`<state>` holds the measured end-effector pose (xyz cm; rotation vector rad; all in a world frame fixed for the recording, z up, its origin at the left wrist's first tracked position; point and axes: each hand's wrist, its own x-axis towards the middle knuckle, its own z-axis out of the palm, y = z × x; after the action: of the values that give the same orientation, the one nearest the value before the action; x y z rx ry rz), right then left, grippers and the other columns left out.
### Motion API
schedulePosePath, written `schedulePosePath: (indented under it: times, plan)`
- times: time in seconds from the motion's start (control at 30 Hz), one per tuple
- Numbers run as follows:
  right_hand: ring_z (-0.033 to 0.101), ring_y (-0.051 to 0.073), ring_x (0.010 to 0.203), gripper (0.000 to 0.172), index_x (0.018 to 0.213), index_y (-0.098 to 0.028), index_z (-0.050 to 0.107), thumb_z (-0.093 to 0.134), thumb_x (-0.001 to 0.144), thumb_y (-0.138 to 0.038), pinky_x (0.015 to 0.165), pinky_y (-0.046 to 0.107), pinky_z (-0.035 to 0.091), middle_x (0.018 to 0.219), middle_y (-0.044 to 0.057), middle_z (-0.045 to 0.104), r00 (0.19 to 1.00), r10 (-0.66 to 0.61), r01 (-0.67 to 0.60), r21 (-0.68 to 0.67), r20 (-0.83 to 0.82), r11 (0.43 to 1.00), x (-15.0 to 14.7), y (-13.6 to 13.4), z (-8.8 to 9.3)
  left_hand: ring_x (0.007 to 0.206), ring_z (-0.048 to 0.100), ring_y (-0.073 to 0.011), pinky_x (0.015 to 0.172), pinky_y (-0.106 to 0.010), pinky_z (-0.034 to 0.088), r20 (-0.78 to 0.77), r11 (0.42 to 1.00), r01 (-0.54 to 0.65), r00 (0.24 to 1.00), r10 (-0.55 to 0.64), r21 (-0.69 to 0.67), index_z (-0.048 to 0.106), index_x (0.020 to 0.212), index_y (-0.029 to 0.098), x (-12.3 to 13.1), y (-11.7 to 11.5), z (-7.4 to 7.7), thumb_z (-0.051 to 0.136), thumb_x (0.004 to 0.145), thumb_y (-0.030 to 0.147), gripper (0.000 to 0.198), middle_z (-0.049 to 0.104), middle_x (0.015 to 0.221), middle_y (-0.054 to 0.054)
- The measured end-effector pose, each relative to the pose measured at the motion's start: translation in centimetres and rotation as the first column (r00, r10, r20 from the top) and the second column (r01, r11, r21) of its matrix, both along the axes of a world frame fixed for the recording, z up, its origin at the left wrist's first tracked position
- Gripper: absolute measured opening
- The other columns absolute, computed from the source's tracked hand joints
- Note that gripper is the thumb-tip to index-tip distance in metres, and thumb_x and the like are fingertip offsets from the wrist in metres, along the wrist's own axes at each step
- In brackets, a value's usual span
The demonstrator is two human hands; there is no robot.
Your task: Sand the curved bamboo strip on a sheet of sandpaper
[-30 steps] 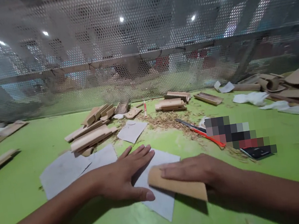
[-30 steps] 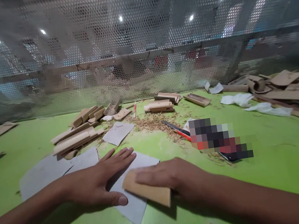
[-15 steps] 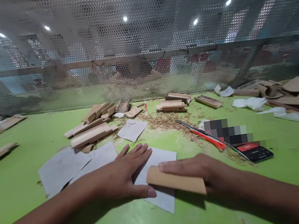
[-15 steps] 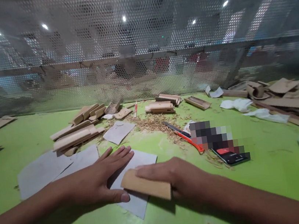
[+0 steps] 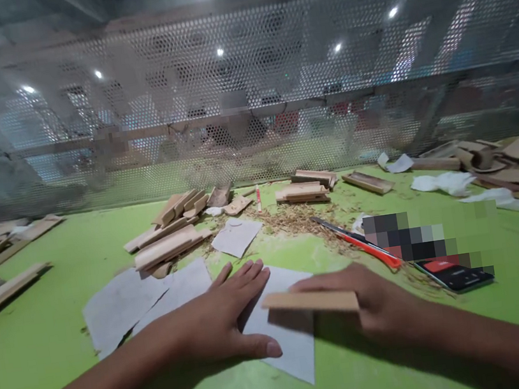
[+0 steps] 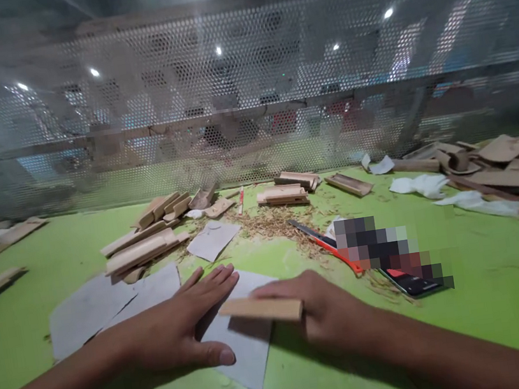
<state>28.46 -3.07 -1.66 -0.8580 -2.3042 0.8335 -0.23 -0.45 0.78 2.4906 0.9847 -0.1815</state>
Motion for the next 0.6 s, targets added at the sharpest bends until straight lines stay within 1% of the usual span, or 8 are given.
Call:
schedulePosePath:
  times: [0.07, 0.1, 0.23, 0.33, 0.37, 0.47, 0.53, 0.6]
  plan:
    - [0.073, 0.019, 0.074, 0.030, 0.113, -0.017, 0.077, 0.057, 0.101, -0.035, 0.063, 0.024, 0.052, 0.093, 0.008, 0.080, 0.995, -0.102, 0.103, -0.030, 0.024, 0.994, -0.3, -0.2, 0.4, 0.158, 0.004, -0.0325, 0.128, -0.053, 0.002, 0.004, 1.000, -0.006, 1.000, 0.006, 0.007, 0.014, 0.167, 0.017, 0.0, 0.0, 0.0, 0.061, 0.089, 0.080, 0.111, 0.007, 0.171, -0.013]
    - [0.071, 0.018, 0.072, 0.030, 0.109, -0.015, 0.076, 0.056, 0.100, -0.035, 0.061, 0.025, 0.050, 0.090, 0.008, 0.079, 0.992, -0.118, 0.119, -0.018, 0.038, 0.993, -0.5, -0.3, 0.7, 0.158, 0.005, -0.0333, 0.128, -0.054, 0.003, 0.011, 1.000, -0.010, 1.000, 0.009, 0.009, 0.015, 0.167, 0.017, 0.0, 0.0, 0.0, 0.061, 0.089, 0.080, 0.111, 0.008, 0.170, -0.013]
    - [0.068, 0.018, 0.075, 0.025, 0.107, -0.016, 0.073, 0.055, 0.098, -0.030, 0.066, 0.026, 0.048, 0.091, 0.008, 0.076, 0.995, -0.013, 0.006, 0.067, 0.103, 0.998, -0.8, -0.8, 1.3, 0.158, 0.006, -0.0335, 0.128, -0.054, 0.006, 0.032, 1.000, -0.012, 0.999, 0.011, 0.014, 0.017, 0.167, 0.019, -0.1, 0.0, -0.3, 0.062, 0.088, 0.081, 0.110, 0.010, 0.171, -0.012]
    - [0.067, 0.020, 0.078, 0.020, 0.109, -0.015, 0.071, 0.057, 0.098, -0.024, 0.067, 0.028, 0.047, 0.093, 0.010, 0.074, 0.972, -0.056, 0.013, 0.187, 0.230, 0.982, -0.4, -0.9, 1.4, 0.158, 0.004, -0.0333, 0.128, -0.053, 0.004, 0.001, 1.000, -0.025, 1.000, 0.024, 0.016, 0.016, 0.167, 0.017, 0.0, 0.1, -0.4, 0.059, 0.088, 0.082, 0.111, 0.007, 0.171, -0.012]
    - [0.067, 0.020, 0.077, 0.020, 0.112, -0.013, 0.069, 0.058, 0.096, -0.020, 0.065, 0.028, 0.046, 0.094, 0.011, 0.074, 0.953, -0.046, -0.029, 0.241, 0.300, 0.970, -0.2, -1.0, 1.4, 0.158, 0.004, -0.0332, 0.128, -0.053, 0.003, -0.009, 1.000, -0.026, 1.000, 0.026, 0.015, 0.015, 0.167, 0.016, 0.0, 0.1, -0.4, 0.059, 0.088, 0.083, 0.113, 0.006, 0.171, -0.012]
    - [0.066, 0.020, 0.067, 0.034, 0.124, -0.012, 0.065, 0.062, 0.090, -0.010, 0.057, 0.030, 0.040, 0.096, 0.010, 0.075, 0.866, 0.005, -0.203, 0.341, 0.501, 0.918, 0.1, -1.3, 1.4, 0.158, 0.004, -0.0324, 0.128, -0.052, 0.003, -0.001, 1.000, -0.011, 1.000, 0.011, 0.014, 0.012, 0.168, 0.017, -0.1, 0.1, -0.4, 0.057, 0.088, 0.084, 0.114, 0.007, 0.171, -0.012]
    - [0.068, 0.021, 0.067, 0.046, 0.131, -0.013, 0.062, 0.063, 0.086, -0.006, 0.056, 0.030, 0.039, 0.097, 0.009, 0.077, 0.832, -0.040, -0.191, 0.354, 0.553, 0.915, 0.2, -1.3, 1.4, 0.158, 0.005, -0.0323, 0.128, -0.053, 0.005, 0.014, 1.000, -0.002, 1.000, 0.001, 0.022, 0.010, 0.168, 0.020, -0.2, 0.2, -0.5, 0.056, 0.088, 0.085, 0.113, 0.007, 0.171, -0.011]
    - [0.070, 0.022, 0.070, 0.052, 0.134, -0.015, 0.060, 0.064, 0.083, -0.008, 0.058, 0.030, 0.040, 0.098, 0.008, 0.079, 0.841, -0.061, -0.137, 0.320, 0.537, 0.937, 0.3, -1.2, 1.5, 0.158, 0.006, -0.0323, 0.128, -0.053, 0.007, 0.020, 0.999, -0.001, 1.000, 0.000, 0.040, 0.010, 0.168, 0.022, -0.3, 0.2, -0.7, 0.055, 0.089, 0.084, 0.110, 0.008, 0.171, -0.010]
